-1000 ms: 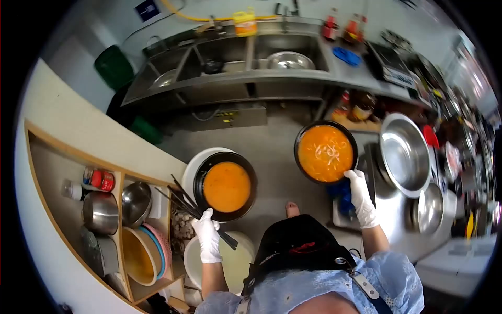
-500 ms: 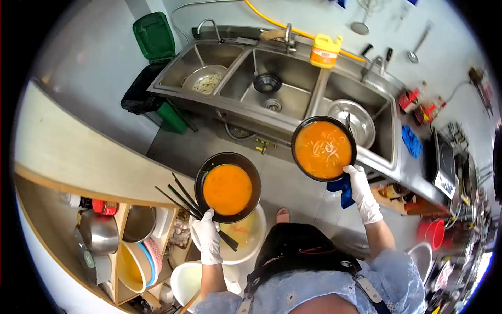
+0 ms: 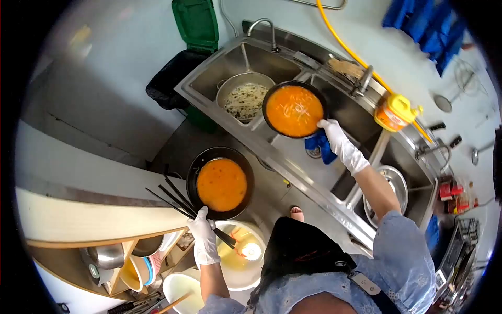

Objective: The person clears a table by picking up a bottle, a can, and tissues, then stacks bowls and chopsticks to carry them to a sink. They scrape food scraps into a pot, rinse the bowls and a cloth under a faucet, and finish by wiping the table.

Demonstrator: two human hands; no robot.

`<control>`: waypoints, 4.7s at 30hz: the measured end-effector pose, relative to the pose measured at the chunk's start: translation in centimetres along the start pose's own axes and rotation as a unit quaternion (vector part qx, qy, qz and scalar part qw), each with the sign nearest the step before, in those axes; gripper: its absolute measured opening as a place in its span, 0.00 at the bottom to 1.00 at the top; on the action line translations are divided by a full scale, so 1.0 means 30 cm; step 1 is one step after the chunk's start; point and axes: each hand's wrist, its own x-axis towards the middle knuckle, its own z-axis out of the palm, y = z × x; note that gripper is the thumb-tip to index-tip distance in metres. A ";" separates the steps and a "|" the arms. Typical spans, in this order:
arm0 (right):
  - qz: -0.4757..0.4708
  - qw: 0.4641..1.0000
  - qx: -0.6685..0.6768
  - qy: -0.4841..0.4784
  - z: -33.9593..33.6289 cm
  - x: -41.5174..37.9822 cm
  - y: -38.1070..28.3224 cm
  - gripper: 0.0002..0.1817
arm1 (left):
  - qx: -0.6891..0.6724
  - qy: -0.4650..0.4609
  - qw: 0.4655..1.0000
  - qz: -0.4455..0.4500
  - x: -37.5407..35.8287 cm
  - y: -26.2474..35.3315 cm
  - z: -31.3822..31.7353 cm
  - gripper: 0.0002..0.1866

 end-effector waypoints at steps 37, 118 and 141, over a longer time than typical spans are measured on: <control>-0.342 0.565 -0.744 0.098 0.582 1.469 0.096 0.08 | 0.168 0.031 0.985 -0.015 1.322 0.268 0.926 0.07; -0.095 0.757 0.502 0.408 -0.766 -0.859 0.481 0.24 | 0.405 -0.726 0.547 -0.091 -0.662 -0.557 1.408 0.14; 0.058 0.708 0.666 0.228 -1.169 -1.018 0.597 0.26 | 0.235 -0.720 0.435 -0.488 -1.139 -1.235 1.394 0.35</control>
